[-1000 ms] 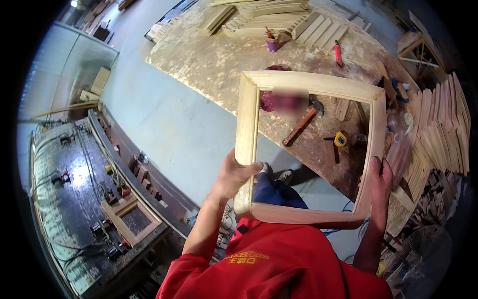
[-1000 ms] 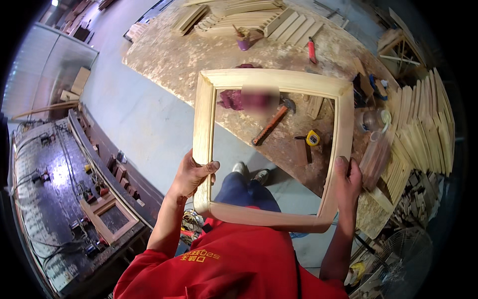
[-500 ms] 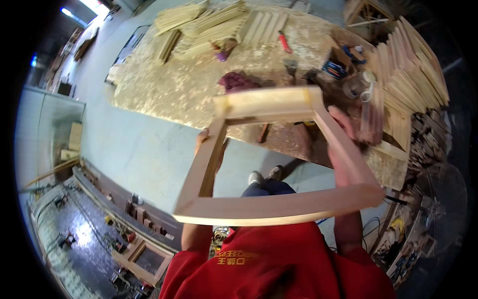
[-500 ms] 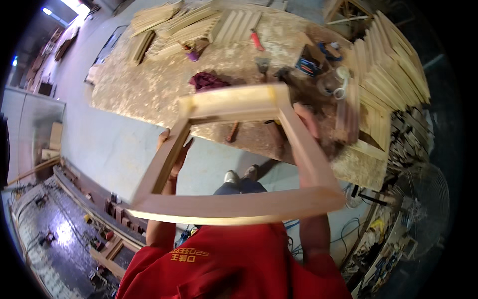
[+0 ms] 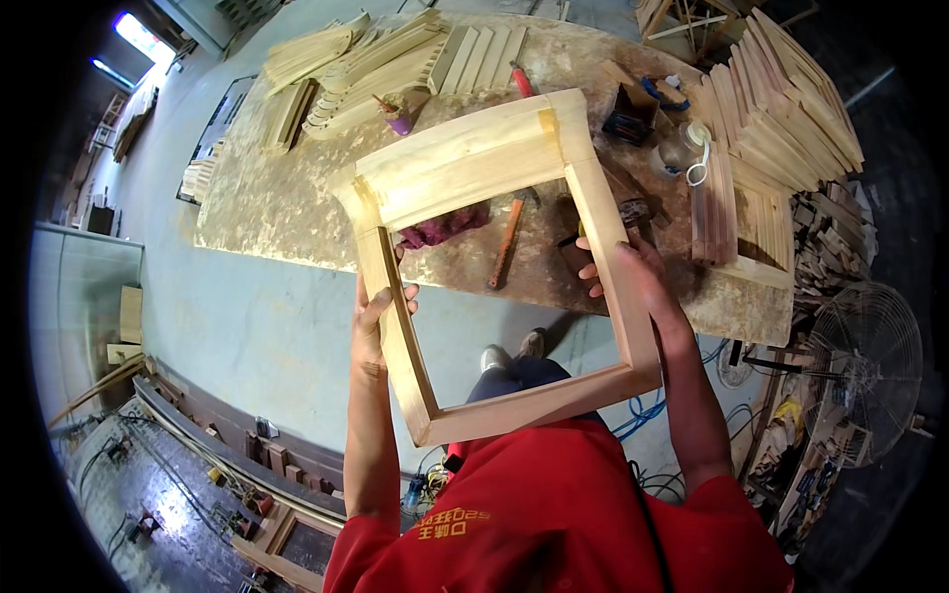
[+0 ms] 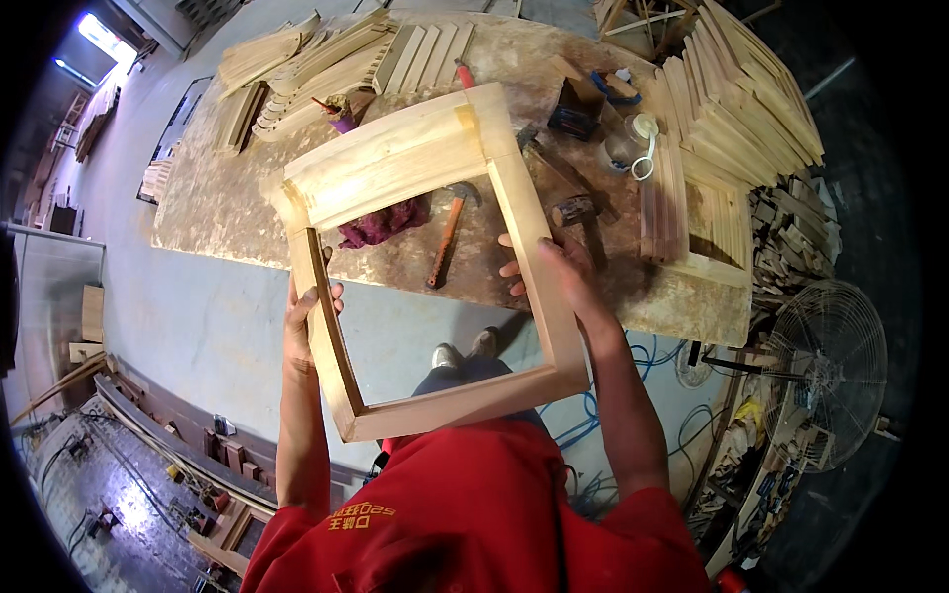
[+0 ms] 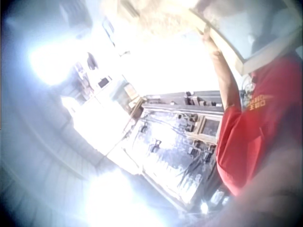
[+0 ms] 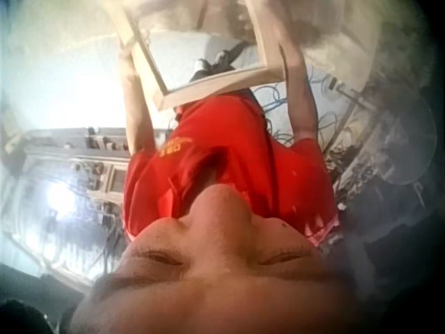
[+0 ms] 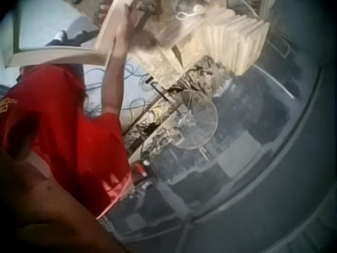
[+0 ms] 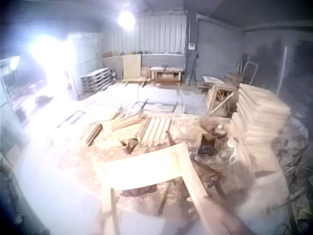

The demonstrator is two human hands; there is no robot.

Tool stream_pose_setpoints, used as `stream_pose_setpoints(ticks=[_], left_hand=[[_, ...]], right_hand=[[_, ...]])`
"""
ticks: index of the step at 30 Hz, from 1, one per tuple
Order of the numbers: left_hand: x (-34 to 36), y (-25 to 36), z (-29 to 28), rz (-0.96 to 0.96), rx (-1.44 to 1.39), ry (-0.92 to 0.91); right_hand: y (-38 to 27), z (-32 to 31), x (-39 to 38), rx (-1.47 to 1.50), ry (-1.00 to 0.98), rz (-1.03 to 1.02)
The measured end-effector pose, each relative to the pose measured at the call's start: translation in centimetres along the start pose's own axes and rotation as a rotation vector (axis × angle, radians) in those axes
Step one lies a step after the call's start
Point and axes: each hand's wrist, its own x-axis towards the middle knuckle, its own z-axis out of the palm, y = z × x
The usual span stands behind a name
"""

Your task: The person measures a wooden frame with a tape measure and marks it with a pencil. Then, they use a scraper and a cloth to clean and smooth the frame's surface. Finally, they compare the frame with another one and place it on a stack of similar frames.

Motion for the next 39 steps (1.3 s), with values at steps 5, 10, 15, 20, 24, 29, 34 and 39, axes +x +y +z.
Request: stream_pose_setpoints(ticks=[5,10,15,20,24,29,34,39], left_hand=[[0.4,0.3,-0.3,-0.011,-0.003,0.001],[1.1,-0.3,-0.2,-0.032,-0.037,-0.031],[1.3,-0.1,0.2,-0.074,-0.002,-0.033],[2.3,-1.0,1.8,-0.088,0.125,-0.153],[1.9,-1.5,1.4,-0.067,0.235,-0.122],[2.6,-3.8,4.3,-0.063,0.280,-0.187],[3.0,-6.2,8.6,-0.071,0.419,-0.186],[4.9,-13.0,18.6,-0.109,0.352,-0.228]], right_hand=[[0.4,-0.1,0.2,0.010,0.000,-0.009],[0.9,-1.6,0.2,-0.014,0.000,-0.005],[0.6,-1.5,-0.7,-0.037,0.055,0.030],[1.0,-5.6,0.7,0.082,0.171,0.343],[1.9,-4.8,1.9,-0.038,0.309,0.280],[2.2,-9.6,0.5,0.180,0.338,0.282],[4.1,-14.1,-1.8,0.319,0.343,0.191],[4.8,-23.6,-6.5,0.417,0.439,0.194]])
